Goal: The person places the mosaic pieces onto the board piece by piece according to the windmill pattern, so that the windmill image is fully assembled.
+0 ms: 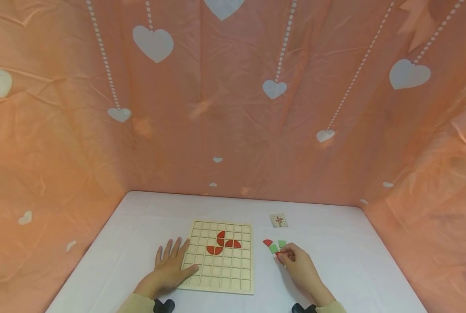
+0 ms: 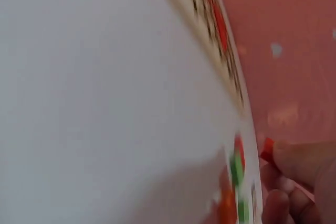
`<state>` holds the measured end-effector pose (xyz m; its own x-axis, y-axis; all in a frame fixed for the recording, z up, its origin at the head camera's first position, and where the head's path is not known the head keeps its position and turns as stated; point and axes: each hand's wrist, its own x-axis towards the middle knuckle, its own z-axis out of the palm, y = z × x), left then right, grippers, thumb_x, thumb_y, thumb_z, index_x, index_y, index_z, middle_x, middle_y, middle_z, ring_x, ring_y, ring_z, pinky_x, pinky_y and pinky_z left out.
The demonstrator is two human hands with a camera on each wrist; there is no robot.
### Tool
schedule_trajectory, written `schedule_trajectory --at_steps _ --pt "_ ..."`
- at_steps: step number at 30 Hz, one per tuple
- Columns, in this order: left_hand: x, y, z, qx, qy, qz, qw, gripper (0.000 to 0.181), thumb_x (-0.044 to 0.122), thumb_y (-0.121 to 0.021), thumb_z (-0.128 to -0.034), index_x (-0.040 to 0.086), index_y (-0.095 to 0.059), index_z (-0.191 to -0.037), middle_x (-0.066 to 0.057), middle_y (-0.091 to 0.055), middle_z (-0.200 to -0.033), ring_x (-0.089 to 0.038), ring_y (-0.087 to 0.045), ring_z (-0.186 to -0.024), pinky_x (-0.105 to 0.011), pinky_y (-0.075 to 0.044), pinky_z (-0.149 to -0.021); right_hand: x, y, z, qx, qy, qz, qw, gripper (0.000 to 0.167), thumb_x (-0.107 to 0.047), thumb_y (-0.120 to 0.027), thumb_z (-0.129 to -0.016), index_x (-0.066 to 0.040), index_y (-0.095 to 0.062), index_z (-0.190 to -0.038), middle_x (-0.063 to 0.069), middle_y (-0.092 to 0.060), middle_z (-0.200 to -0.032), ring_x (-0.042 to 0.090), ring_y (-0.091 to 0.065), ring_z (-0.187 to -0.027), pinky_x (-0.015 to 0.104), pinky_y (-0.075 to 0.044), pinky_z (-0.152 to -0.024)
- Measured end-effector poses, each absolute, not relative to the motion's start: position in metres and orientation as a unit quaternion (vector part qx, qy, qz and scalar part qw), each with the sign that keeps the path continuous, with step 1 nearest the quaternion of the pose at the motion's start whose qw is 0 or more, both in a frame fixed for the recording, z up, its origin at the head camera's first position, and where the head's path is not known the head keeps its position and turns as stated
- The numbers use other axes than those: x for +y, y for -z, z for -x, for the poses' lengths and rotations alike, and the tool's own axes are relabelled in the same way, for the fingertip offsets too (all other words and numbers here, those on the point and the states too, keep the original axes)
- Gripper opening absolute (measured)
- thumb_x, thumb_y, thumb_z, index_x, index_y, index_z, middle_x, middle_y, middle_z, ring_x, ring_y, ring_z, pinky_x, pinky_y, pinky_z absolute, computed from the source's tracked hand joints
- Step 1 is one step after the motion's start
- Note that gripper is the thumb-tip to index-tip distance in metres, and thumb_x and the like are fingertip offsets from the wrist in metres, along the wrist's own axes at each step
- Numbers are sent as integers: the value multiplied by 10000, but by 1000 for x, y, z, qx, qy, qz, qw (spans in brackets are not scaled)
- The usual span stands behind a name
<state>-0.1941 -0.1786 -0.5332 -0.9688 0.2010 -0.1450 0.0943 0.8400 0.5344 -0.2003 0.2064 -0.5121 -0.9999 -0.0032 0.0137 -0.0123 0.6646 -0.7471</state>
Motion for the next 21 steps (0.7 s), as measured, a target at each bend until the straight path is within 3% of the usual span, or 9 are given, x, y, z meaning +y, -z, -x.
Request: schedule_trajectory --at_steps 11,21 --pt "-178 541 193 954 -271 -72 107 963 632 -571 -867 42 -209 -1535 -260 -67 -1579 -463 74 -1427 -619 152 -1071 120 521 212 -878 -475 -54 16 101 -222 -664 -934 -127 -633 -945 -59 -606 -791 105 -558 -728 230 -475 -580" --pt "-178 535 194 955 -270 -74 98 954 623 -577 -868 48 -211 -1535 -257 -73 -1580 -460 63 -1429 -607 167 -1073 77 526 215 -885 -457 -69 53 94 -207 -684 -919 -149 -620 -883 -97 -573 -723 63 -528 -668 233 -444 -581"
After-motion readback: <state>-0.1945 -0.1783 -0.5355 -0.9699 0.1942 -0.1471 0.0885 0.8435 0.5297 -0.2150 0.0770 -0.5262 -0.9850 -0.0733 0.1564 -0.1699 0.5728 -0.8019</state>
